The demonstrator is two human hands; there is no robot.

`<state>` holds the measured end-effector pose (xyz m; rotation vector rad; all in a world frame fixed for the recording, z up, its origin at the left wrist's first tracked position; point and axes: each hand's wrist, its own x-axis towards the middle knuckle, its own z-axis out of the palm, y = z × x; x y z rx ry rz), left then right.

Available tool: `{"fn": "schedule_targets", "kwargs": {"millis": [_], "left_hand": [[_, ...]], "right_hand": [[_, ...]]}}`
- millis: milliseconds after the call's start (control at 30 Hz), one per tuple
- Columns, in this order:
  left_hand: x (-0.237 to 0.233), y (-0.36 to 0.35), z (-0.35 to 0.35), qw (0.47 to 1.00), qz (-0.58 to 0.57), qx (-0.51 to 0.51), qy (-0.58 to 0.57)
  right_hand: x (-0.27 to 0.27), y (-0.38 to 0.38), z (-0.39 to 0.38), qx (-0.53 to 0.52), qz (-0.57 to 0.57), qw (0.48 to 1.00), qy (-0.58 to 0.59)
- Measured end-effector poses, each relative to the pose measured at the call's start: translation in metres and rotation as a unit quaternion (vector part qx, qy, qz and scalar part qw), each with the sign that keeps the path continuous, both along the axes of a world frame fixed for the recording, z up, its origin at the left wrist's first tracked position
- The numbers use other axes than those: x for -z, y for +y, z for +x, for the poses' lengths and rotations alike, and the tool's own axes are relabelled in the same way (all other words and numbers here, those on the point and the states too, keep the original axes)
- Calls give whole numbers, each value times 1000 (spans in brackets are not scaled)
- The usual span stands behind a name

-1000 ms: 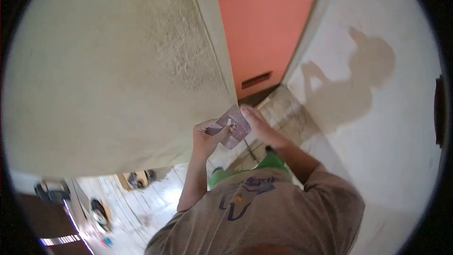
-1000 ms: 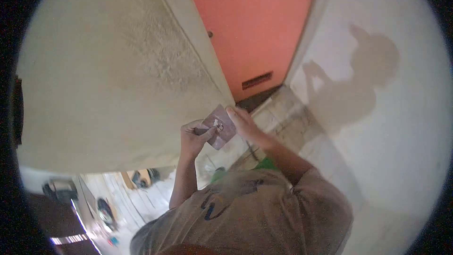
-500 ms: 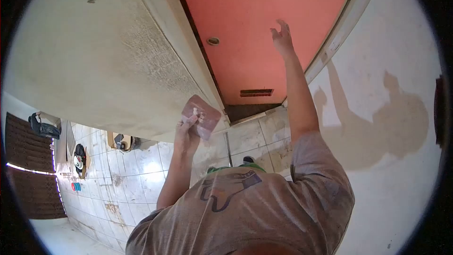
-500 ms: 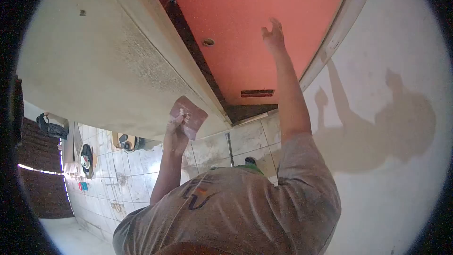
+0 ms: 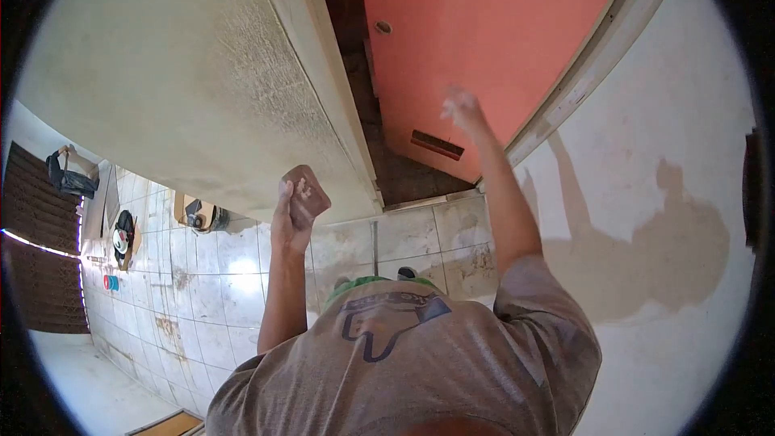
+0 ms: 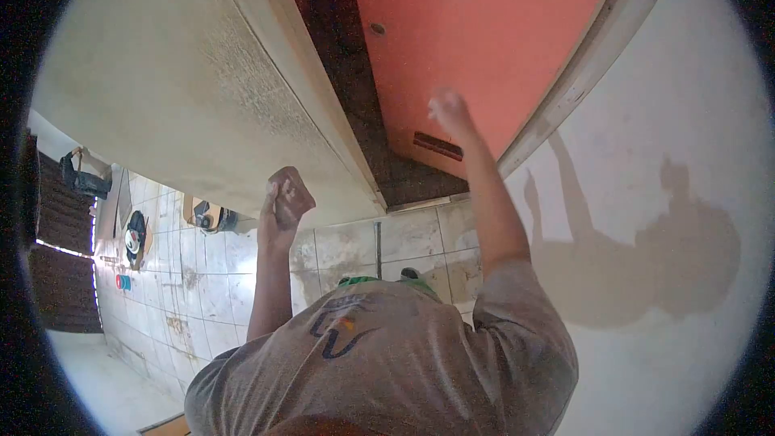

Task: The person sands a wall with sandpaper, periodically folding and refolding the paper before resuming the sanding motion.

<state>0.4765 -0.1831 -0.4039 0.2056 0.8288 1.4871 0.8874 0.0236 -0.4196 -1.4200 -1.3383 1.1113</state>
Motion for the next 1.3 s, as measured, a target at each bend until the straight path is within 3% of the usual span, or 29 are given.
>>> {"fn": "schedule_targets", "kwargs": {"millis": [67, 133, 167, 200, 233, 267, 300, 333, 433, 533, 567, 667, 733, 800, 867, 967, 1067, 1100, 1200, 1233, 1300], "left_hand": [[0, -6, 11, 999, 34, 1, 11], [2, -7, 20, 994, 78, -26, 68], [11, -5, 13, 980, 85, -95, 154], [-6, -2, 17, 955, 47, -189, 222], [-15, 2, 11, 915, 72, -255, 304], [-30, 1, 4, 823, 132, -308, 458], [-31, 4, -14, 689, 173, -357, 607], [-33, 8, -31, 523, 204, -390, 730], [-84, 36, -33, 520, 322, -416, 673], [-143, 54, -45, 331, 290, -507, 741], [-156, 64, -43, 336, 276, -552, 712], [-198, 96, -36, 293, 361, -561, 685], [-193, 127, -30, 341, 410, -495, 686], [-168, 148, -28, 442, 411, -370, 706], [-144, 161, -29, 406, 406, -338, 745], [-69, 166, -42, 439, 355, -284, 775], [-13, 168, -45, 427, 351, -260, 792], [-9, 159, -43, 423, 347, -254, 797], [-33, 163, -48, 425, 367, -234, 794], [-58, 164, -50, 418, 378, -207, 800], [-120, 167, -48, 365, 377, -211, 825]], "right_hand": [[40, -60, -23, -99, -17, 994, 34], [74, -113, -41, -212, -92, 973, -14], [141, -126, -48, -267, -34, 961, -62], [183, -151, -57, -303, -41, 952, 13], [183, -179, -67, -324, -41, 945, -9], [174, -205, -79, -325, -64, 944, -2], [161, -232, -91, -325, -87, 942, 5], [146, -249, -100, -304, -130, 943, 39], [102, -269, -114, -363, -92, 927, -12], [71, -271, -124, -360, -79, 930, -6], [74, -269, -124, -362, -32, 932, -3], [64, -256, -126, -381, 61, 923, -4], [61, -253, -132, -392, 43, 917, 58], [75, -243, -144, -394, 22, 902, 175], [63, -235, -160, -373, 16, 907, 197], [65, -239, -184, -293, -85, 907, 291], [97, -254, -204, -255, -45, 917, 303], [97, -254, -204, -267, -30, 942, 203], [96, -253, -211, -271, -39, 936, 220], [81, -250, -215, -259, -48, 938, 225], [56, -235, -214, -323, -20, 938, 122]]}}
